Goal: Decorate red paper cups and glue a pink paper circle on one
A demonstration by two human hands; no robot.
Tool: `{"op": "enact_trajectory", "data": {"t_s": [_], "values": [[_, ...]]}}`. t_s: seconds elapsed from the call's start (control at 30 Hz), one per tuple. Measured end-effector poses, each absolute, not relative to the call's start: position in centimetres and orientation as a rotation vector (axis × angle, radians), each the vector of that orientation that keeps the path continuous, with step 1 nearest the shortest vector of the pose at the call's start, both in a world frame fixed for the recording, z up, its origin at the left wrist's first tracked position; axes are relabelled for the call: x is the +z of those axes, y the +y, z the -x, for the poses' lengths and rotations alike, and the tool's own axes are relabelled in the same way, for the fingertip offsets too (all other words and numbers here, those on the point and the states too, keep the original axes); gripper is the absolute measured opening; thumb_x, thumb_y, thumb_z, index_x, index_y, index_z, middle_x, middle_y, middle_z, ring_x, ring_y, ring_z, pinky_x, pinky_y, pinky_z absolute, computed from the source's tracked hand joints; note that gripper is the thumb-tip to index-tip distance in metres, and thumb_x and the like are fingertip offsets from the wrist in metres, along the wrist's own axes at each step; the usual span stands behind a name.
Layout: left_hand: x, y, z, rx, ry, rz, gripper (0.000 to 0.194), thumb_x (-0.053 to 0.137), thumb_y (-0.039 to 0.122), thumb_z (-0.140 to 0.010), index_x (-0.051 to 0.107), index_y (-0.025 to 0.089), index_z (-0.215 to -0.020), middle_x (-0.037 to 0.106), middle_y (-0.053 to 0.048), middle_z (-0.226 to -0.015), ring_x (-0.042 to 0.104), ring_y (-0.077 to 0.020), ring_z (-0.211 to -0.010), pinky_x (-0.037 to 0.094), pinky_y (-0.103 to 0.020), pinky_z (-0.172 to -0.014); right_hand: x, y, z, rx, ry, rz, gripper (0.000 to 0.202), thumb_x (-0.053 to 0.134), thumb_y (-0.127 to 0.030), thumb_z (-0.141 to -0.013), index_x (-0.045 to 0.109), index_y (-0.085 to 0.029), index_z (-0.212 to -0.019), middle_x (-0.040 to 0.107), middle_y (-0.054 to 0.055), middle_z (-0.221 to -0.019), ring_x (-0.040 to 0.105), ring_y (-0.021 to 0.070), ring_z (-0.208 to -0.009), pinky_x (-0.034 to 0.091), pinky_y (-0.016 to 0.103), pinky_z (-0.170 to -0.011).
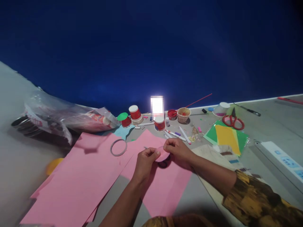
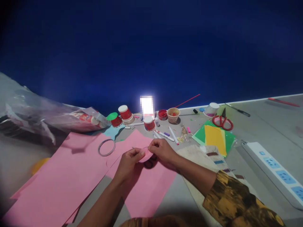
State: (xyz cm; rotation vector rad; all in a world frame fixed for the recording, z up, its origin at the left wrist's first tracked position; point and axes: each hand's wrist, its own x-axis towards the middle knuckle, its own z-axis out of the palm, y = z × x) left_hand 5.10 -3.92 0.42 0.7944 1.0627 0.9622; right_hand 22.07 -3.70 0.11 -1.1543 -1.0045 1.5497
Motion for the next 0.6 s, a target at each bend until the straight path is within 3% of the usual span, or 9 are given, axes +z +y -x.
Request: {"op": "enact_trajectory", "data": {"t_s": [0.13, 0.4, 0.6], "values": [[-0.2, -3.6, -5.1, 0.999, 1.034, -0.764, 0.034, 0.095, 0.038, -0.064, 0.071, 0.016, -0.072, 0.07, -0.004, -0.065, 0.066, -0.0203, -0.058, 0.054, -0.035, -0.058, -0.4, -3.3, -22.1, 1.478, -1.051, 1.194, 0.007, 0.066, -0.025, -0.074, 0.062, -0.022, -0.069, 0.057, -0.002, -0.059, 0.054, 0.016, -0.053, 0.041, 0.029, -0.052], [0.0, -3.3, -5.1, 1.039, 1.001, -0.637, 0.036, 0.094, 0.036, -0.068, 0.065, 0.017, -0.077, 0.071, -0.002, -0.068, 0.071, -0.0212, -0.061, 0.056, -0.031, -0.055, 1.0, -1.3, -23.8, 1.251, -1.163, 1.38, 0.027, 0.069, -0.036, -0.085, 0.055, -0.023, -0.066, 0.059, -0.001, -0.056, 0.054, 0.0159, -0.052, 0.039, 0.029, -0.051], [-0.5, -2.8, -4.7, 1.01, 1.03, -0.666, 0.039, 0.091, 0.041, -0.069, 0.065, 0.016, -0.083, 0.07, -0.003, -0.065, 0.071, -0.0234, -0.061, 0.056, -0.032, -0.056, 3.2, 0.8, -27.7, 0.93, -1.308, 1.589, 0.023, 0.069, -0.034, -0.085, 0.061, -0.02, -0.068, 0.064, -0.001, -0.063, 0.055, 0.0137, -0.058, 0.038, 0.026, -0.056]]}}
